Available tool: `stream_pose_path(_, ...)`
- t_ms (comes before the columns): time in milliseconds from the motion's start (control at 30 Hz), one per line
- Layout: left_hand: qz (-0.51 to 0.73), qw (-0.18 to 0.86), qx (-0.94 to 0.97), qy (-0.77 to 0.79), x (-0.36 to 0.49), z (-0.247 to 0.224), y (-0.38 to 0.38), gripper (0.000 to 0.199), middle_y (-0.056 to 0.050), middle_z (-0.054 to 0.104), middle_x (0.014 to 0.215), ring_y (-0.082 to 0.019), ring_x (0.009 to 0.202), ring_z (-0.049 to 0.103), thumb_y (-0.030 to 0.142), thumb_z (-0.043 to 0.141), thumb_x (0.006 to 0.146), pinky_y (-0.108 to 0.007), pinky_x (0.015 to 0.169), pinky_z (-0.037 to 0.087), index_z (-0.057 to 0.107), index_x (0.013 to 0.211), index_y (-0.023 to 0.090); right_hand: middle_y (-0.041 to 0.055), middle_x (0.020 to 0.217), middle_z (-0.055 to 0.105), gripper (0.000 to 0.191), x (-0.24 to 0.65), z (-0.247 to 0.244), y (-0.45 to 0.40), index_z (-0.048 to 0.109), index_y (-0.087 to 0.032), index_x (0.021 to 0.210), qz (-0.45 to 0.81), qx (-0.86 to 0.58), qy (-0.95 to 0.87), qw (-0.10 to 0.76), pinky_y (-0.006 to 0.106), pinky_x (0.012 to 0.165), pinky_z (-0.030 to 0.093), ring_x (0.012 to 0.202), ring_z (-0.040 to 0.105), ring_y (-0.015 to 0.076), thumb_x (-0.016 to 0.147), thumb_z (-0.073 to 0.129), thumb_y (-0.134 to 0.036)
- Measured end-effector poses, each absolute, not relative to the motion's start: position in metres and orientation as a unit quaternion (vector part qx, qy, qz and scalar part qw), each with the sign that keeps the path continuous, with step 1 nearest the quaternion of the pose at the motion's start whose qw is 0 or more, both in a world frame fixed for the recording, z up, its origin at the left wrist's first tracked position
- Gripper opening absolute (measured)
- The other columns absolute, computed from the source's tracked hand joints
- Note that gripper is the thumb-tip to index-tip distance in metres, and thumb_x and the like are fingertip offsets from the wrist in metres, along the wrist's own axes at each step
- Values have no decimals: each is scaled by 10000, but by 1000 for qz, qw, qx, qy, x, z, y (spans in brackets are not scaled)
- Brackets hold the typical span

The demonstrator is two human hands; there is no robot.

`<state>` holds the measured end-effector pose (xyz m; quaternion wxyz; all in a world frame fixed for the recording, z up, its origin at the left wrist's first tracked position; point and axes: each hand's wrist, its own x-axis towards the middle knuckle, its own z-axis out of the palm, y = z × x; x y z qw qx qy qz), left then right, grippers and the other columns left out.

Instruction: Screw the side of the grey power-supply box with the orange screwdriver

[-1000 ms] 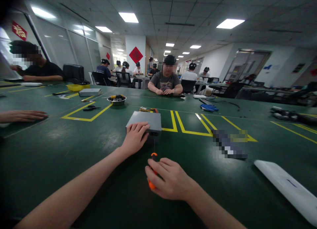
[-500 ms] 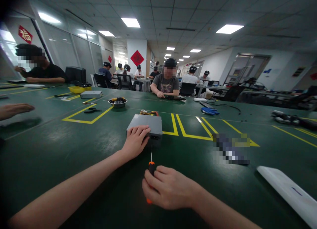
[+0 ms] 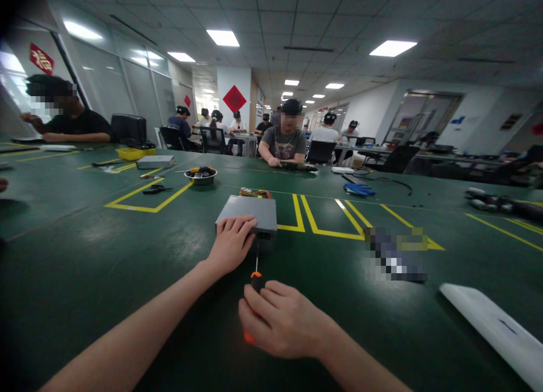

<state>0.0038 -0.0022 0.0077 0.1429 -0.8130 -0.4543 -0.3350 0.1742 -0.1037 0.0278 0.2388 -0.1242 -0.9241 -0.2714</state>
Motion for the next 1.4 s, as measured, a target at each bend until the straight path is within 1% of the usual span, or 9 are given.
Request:
stream_pose_path(100,-338,147,-813,-450,4,5,-1,279,-33,530,1238,-228,1124,442,230,484,850,-417,925,315,496,1128,253,125,893,672,214,176,20,-105,607,-84,954,-256,-133,-917,274,276,626,500,649,600,146,844,442,-166)
stream_pose_path(200,-345,153,-814,-442,3,2,1,298,-33,533,1236,-218,1126,449,227,494,846,-407,922,322,492,1142,260,139,926,667,222,177,15,-105,602,-84,974,-240,-144,-915,290,283,650,509,704,616,161,829,469,-186)
stream_pose_path(300,-353,155,-811,-440,2,1,2,296,-32,533,1239,-214,1138,447,231,488,852,-403,934,317,492,1146,255,146,954,660,227,177,12,-104,594,-86,988,-217,-161,-915,300,291,653,514,709,615,162,811,491,-183)
stream_pose_path(467,-361,159,-812,-430,2,0,0,300,-37,530,1248,-214,1156,438,239,470,862,-406,944,309,490,1161,242,158,1000,646,259,177,8,-104,572,-90,1025,-203,-180,-917,292,324,667,522,727,618,179,797,506,-196)
stream_pose_path(567,-362,150,-814,-428,2,-1,0,304,-43,531,1249,-221,1164,430,232,461,864,-408,950,300,488,1167,237,157,1018,639,266,178,6,-105,561,-95,1036,-204,-187,-915,292,324,681,524,744,618,179,801,500,-203)
stream_pose_path(767,-375,150,-810,-427,2,-2,2,310,-54,537,1238,-225,1151,441,226,467,855,-415,946,304,500,1162,240,165,1049,623,270,178,6,-100,543,-98,1061,-223,-204,-909,287,322,722,519,844,615,186,820,463,-189)
stream_pose_path(1167,-364,143,-814,-429,2,-1,2,308,-47,528,1251,-228,1148,437,238,456,858,-422,947,302,492,1164,239,176,1096,597,297,179,4,-93,531,-95,1084,-210,-202,-916,277,352,749,527,866,608,206,806,506,-194)
stream_pose_path(1267,-362,145,-814,-430,2,0,1,305,-40,528,1253,-222,1155,434,244,455,862,-413,951,296,486,1165,236,171,1079,604,283,178,6,-94,524,-95,1086,-206,-205,-910,296,338,747,531,893,607,204,813,498,-165)
stream_pose_path(1400,-366,143,-813,-430,3,0,1,309,-40,529,1252,-214,1156,433,243,455,863,-406,956,292,482,1171,236,157,1073,602,299,178,9,-93,493,-111,1120,-182,-220,-894,345,326,765,533,950,598,200,823,494,-136)
